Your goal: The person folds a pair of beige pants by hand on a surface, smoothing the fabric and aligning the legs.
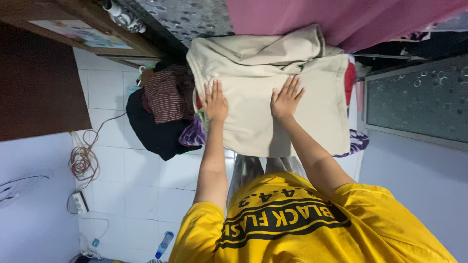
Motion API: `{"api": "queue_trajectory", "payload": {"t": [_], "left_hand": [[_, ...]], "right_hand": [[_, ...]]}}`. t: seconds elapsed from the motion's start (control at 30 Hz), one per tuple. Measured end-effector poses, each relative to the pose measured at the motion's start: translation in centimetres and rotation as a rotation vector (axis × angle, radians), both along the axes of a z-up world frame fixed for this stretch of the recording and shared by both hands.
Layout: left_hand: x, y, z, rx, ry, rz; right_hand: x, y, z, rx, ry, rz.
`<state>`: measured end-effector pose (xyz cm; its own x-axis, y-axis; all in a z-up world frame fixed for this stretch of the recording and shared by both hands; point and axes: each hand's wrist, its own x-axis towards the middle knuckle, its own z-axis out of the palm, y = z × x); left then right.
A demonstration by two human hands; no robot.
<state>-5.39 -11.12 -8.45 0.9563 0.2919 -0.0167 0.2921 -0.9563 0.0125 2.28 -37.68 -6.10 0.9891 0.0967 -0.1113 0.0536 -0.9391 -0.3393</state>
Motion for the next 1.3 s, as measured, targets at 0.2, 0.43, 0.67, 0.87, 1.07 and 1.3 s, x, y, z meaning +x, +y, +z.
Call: {"api": "queue_trajectory", "payload": {"t": [0.2, 0.43, 0.67, 0.87, 1.07, 1.3], "left_hand": [[-0.7, 0.1, 0.9, -0.025, -0.076, 0.006], [-0.7, 0.6, 0.8, -0.099, -0.177, -0.014], [-0.4, 0.1, 0.7, -0.053, -0.031, -0.001], [0.4, -3.0, -2.0, 0.154, -0.079, 0.188], [-2.6, -20.0, 0.8, -0.470, 0.017, -0.451], [-5.2, -30.7, 7.6, -0.014, 0.560, -0.898]], "right_hand": [[-2.7, 7.3, -0.1, -0.046, 0.029, 0.183], [-6.1, 11.9, -0.4, -0.052, -0.139, 0.660], [-3.8, 3.0, 1.4, 0.015, -0.019, 0.340], [-1.5, -8.3, 1.0, -0.095, -0.023, 0.062], [2.9, -12.7, 0.8, -0.065, -0.091, -0.047], [8.3, -12.2, 3.2, 0.015, -0.363, 0.338]]}}
